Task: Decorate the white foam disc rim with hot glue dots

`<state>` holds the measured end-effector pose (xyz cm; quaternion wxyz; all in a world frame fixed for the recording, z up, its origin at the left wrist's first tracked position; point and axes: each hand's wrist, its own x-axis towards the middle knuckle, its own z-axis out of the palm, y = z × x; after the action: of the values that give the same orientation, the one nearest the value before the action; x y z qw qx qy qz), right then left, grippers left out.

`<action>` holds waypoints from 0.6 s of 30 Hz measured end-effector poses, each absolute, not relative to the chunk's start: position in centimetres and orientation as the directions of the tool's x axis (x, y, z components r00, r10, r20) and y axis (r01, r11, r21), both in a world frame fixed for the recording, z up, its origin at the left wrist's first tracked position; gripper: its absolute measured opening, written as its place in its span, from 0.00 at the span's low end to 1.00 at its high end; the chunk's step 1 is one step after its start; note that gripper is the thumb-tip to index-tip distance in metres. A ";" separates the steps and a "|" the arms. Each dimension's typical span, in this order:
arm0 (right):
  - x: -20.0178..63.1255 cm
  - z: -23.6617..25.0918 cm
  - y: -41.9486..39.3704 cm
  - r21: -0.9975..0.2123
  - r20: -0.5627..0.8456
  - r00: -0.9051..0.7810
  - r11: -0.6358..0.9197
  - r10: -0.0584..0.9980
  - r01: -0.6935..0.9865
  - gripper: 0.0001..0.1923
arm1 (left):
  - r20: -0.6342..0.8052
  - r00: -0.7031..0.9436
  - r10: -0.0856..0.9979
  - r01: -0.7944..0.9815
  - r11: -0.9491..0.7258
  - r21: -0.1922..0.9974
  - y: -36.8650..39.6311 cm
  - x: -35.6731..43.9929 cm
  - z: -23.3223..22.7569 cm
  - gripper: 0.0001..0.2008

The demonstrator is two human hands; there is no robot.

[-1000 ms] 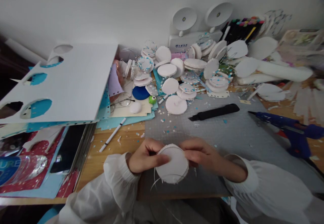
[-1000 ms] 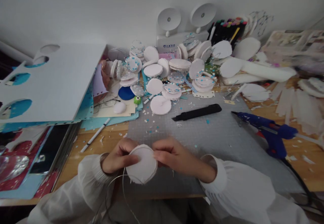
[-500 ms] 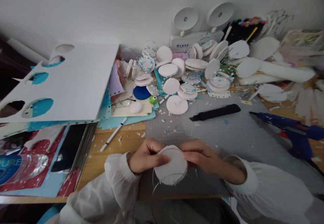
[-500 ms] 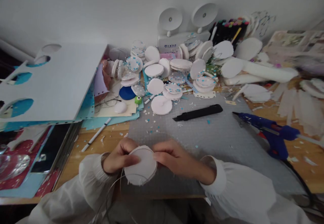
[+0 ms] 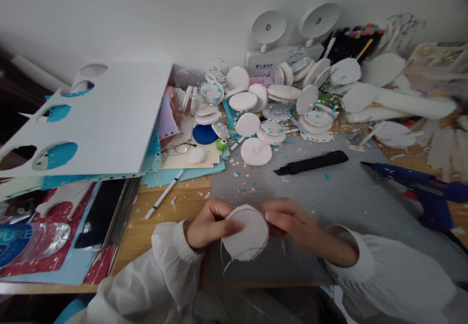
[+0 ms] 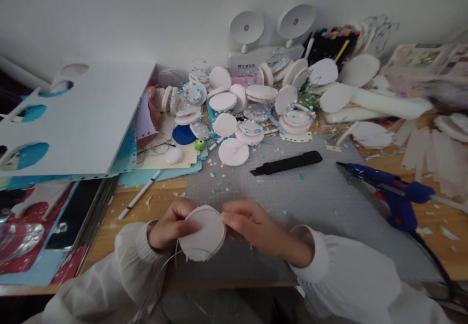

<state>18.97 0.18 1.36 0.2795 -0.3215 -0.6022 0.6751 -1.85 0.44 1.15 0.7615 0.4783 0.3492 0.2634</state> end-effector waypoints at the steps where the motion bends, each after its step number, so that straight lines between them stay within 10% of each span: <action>1: 18.9 1.5 0.2 -0.993 -0.102 -0.638 -0.117 0.763 0.019 0.23 | -0.279 0.627 0.728 -0.061 0.402 0.914 0.5 -1.9 1.2 0.24; 10: 18.7 1.6 0.4 -0.994 -0.061 -0.628 0.008 0.775 0.107 0.22 | -0.259 0.650 0.715 -0.049 0.380 0.924 0.6 -1.7 1.3 0.24; 18: 18.9 1.3 0.0 -0.951 -0.181 -0.722 -0.305 0.668 -0.044 0.25 | -0.435 0.456 0.776 -0.178 0.559 0.810 0.6 -1.4 1.6 0.23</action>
<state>18.93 0.05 1.33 0.2359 -0.2888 -0.5401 0.7545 -1.39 0.57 1.58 0.7760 0.3549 0.4212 0.3075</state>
